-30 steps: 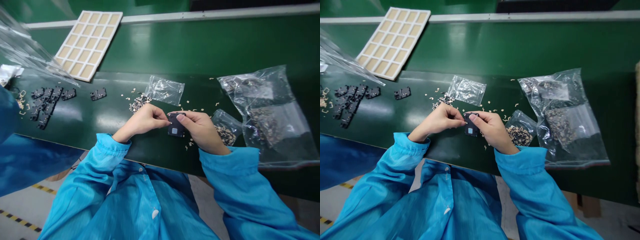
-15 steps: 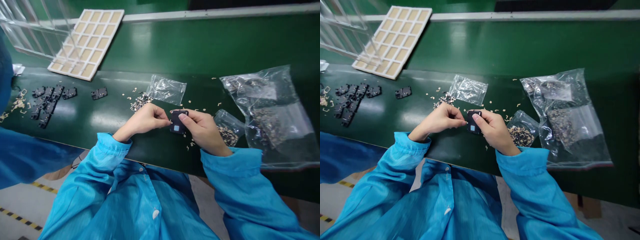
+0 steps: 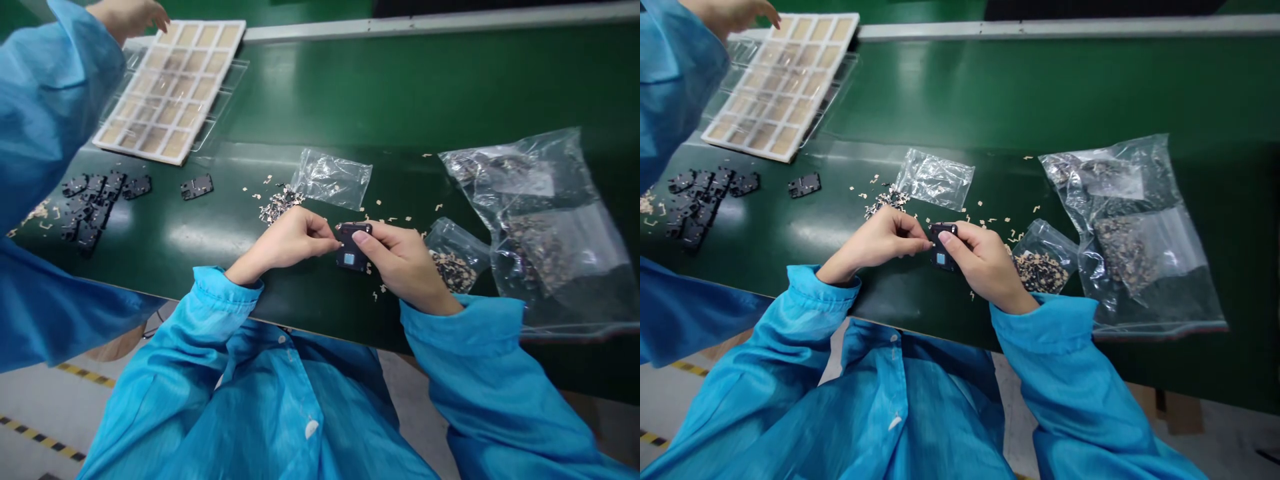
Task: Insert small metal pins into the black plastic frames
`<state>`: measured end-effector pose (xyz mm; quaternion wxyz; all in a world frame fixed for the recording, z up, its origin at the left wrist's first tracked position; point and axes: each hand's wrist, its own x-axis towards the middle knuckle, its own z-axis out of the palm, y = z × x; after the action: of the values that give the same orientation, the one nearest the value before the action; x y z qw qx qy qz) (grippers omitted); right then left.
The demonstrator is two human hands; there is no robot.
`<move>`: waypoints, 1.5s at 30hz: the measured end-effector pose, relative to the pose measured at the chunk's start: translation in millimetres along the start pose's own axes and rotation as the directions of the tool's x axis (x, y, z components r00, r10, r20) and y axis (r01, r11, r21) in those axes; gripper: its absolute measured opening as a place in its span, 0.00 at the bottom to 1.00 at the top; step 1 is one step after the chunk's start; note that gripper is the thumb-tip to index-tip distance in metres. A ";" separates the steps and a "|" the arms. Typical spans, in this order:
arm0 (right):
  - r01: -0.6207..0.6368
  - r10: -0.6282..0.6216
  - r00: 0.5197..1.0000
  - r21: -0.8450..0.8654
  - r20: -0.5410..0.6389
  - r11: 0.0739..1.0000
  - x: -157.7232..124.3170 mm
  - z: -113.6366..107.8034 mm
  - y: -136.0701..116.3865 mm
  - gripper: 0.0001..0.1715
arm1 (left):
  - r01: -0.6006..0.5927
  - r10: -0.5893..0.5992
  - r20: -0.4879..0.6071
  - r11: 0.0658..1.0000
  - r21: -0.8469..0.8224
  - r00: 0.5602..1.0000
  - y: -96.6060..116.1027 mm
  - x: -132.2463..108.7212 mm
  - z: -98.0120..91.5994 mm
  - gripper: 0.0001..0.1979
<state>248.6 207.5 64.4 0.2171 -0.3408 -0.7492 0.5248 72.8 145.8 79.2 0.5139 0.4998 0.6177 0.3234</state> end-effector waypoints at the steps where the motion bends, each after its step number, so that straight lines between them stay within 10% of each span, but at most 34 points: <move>1: 0.001 -0.001 1.000 -0.001 0.003 1.000 0.0 0.1 0.0 0.19 | 0.001 -0.001 -0.004 1.000 0.000 1.000 -0.2 0.1 0.2 0.10; 45: -0.047 0.055 0.997 0.122 -0.060 0.991 -0.6 10.6 4.8 0.09 | 0.000 0.000 0.003 1.000 0.022 1.000 3.8 -1.6 1.4 0.08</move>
<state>243.1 201.3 56.2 0.2475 -0.3627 -0.6998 0.5634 75.2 145.2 82.8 0.5093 0.5062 0.6202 0.3158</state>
